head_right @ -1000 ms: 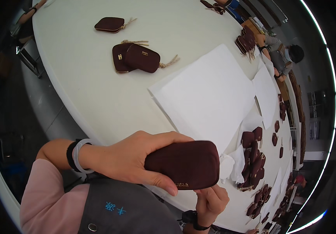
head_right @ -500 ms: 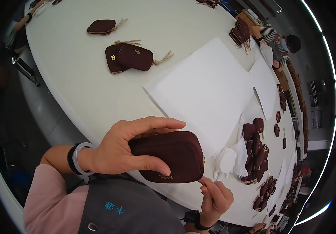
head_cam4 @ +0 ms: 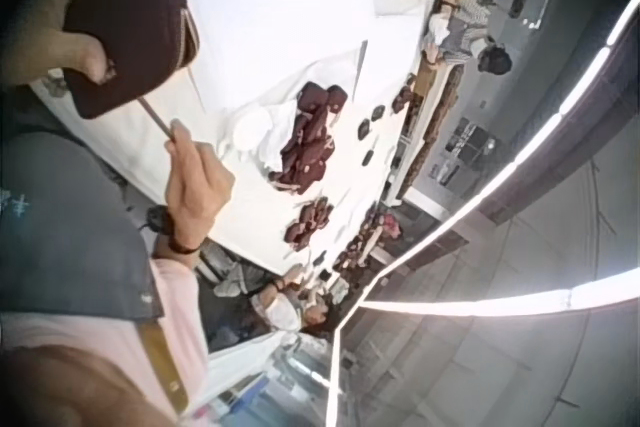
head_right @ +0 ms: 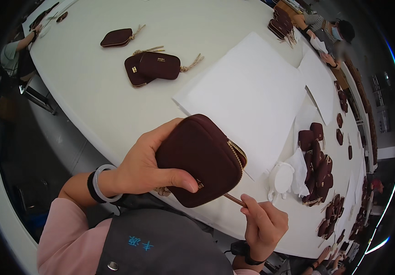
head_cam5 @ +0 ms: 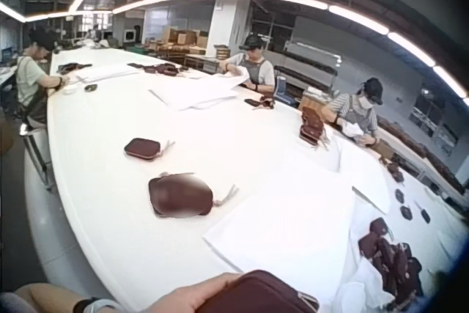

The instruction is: The person stuffs white tissue paper into small maroon pouches to maintain their shape. They open the pouches, insert the paper, and zip them closed, repeating the process for multiple items on a white table.

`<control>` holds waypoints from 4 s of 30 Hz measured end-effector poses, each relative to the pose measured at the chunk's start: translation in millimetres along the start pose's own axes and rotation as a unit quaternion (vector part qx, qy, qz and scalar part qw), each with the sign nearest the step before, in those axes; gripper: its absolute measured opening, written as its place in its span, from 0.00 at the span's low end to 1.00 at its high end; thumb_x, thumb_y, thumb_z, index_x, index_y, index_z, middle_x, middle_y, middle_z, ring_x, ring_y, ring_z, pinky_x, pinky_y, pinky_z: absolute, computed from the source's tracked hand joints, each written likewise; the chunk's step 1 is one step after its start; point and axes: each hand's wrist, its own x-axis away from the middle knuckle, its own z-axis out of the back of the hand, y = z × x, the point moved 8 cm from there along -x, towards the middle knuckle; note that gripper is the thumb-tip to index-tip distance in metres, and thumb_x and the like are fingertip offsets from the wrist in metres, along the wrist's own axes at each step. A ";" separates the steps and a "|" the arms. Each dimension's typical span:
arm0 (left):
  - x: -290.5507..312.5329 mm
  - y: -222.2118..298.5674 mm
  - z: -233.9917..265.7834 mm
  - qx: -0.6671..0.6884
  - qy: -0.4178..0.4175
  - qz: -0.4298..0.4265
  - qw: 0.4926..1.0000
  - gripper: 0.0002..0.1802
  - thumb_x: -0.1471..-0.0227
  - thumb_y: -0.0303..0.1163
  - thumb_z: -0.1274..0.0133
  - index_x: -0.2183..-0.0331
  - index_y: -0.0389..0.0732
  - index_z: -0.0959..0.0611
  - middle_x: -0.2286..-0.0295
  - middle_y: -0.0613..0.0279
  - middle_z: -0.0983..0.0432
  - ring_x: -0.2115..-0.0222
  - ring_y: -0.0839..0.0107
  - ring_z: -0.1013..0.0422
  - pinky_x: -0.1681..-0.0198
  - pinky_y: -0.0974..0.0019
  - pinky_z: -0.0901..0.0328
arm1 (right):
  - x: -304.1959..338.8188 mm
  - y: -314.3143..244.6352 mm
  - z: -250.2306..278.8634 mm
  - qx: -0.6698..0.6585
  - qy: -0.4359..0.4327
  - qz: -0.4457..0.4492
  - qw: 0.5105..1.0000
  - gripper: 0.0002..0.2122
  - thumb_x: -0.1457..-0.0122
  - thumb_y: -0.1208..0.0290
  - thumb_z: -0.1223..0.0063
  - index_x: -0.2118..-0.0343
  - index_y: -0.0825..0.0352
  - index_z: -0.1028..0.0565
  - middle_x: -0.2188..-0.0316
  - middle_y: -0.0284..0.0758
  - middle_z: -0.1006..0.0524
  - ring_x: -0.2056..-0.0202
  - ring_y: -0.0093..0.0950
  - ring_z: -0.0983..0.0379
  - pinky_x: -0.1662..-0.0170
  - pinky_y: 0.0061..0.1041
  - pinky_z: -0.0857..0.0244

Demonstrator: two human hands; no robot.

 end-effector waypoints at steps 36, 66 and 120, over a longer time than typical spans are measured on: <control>4.0 -19.7 35.8 0.342 -0.018 -0.087 0.935 0.41 0.50 0.65 0.38 0.50 0.41 0.29 0.61 0.57 0.24 0.59 0.55 0.23 0.60 0.55 0.22 | -42.1 -84.6 3.0 0.207 -0.123 0.220 0.945 0.20 0.56 0.82 0.46 0.56 0.74 0.19 0.77 0.30 0.37 0.79 0.23 0.40 0.79 0.20 0.47; 12.3 22.3 55.0 0.223 0.006 -0.255 0.941 0.42 0.53 0.67 0.38 0.53 0.42 0.30 0.65 0.62 0.25 0.65 0.62 0.21 0.67 0.60 0.21 | -33.1 -74.4 6.2 0.116 -0.117 0.128 0.978 0.21 0.55 0.78 0.34 0.55 0.73 0.19 0.84 0.28 0.36 0.81 0.21 0.38 0.74 0.28 0.51; 33.5 11.9 32.1 -0.021 0.087 -0.232 0.969 0.34 0.49 0.39 0.30 0.53 0.39 0.35 0.68 0.48 0.22 0.70 0.61 0.19 0.68 0.63 0.22 | -26.5 -45.8 -24.9 -0.187 -0.036 0.037 0.981 0.11 0.47 0.77 0.35 0.59 0.68 0.16 0.86 0.30 0.31 0.85 0.25 0.36 0.81 0.23 0.49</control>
